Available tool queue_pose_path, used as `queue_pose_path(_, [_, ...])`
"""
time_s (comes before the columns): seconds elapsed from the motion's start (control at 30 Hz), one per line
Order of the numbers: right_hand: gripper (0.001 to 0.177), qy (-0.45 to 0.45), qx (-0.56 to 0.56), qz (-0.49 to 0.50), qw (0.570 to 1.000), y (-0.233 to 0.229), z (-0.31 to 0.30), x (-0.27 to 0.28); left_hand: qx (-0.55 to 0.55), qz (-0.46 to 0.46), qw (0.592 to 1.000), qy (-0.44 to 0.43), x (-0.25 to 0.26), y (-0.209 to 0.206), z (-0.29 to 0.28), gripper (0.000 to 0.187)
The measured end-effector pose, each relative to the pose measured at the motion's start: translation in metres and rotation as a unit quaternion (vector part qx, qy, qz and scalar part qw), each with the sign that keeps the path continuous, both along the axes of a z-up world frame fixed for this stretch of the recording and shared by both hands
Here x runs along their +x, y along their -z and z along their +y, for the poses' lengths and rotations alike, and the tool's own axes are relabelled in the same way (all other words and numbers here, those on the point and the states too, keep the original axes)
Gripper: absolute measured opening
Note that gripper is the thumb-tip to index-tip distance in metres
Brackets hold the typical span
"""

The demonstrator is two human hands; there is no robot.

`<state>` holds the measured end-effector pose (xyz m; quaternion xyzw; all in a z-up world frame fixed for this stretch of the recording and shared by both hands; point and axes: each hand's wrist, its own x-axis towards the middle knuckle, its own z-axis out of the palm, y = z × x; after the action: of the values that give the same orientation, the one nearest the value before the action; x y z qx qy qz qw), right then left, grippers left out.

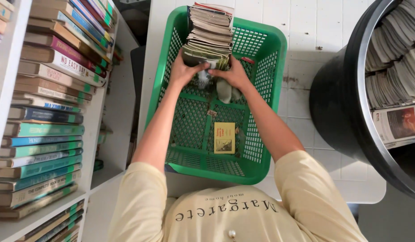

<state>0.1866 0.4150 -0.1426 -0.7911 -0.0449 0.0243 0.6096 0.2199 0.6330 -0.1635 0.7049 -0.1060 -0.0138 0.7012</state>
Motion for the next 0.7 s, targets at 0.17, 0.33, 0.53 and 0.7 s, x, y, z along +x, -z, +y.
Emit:
queue_pose_path(0.17, [0.090, 0.038, 0.011, 0.115, 0.993, 0.016, 0.005, -0.020, 0.184, 0.125, 0.975, -0.021, -0.019, 0.014, 0.009, 0.127])
queue_pose_path(0.33, [0.110, 0.004, -0.082, 0.150, 0.985, 0.004, 0.011, -0.031, 0.232, 0.073, 0.969, -0.040, -0.056, -0.012, 0.008, 0.133])
queue_pose_path(0.53, [0.110, 0.008, -0.339, 0.224, 0.914, -0.041, 0.026, -0.063, 0.351, 0.062, 0.934, -0.021, -0.099, 0.011, 0.010, 0.131])
queue_pose_path(0.7, [0.096, -0.033, -0.387, 0.196, 0.900, -0.024, 0.037, -0.086, 0.370, 0.139, 0.918, 0.029, -0.109, 0.025, 0.014, 0.122])
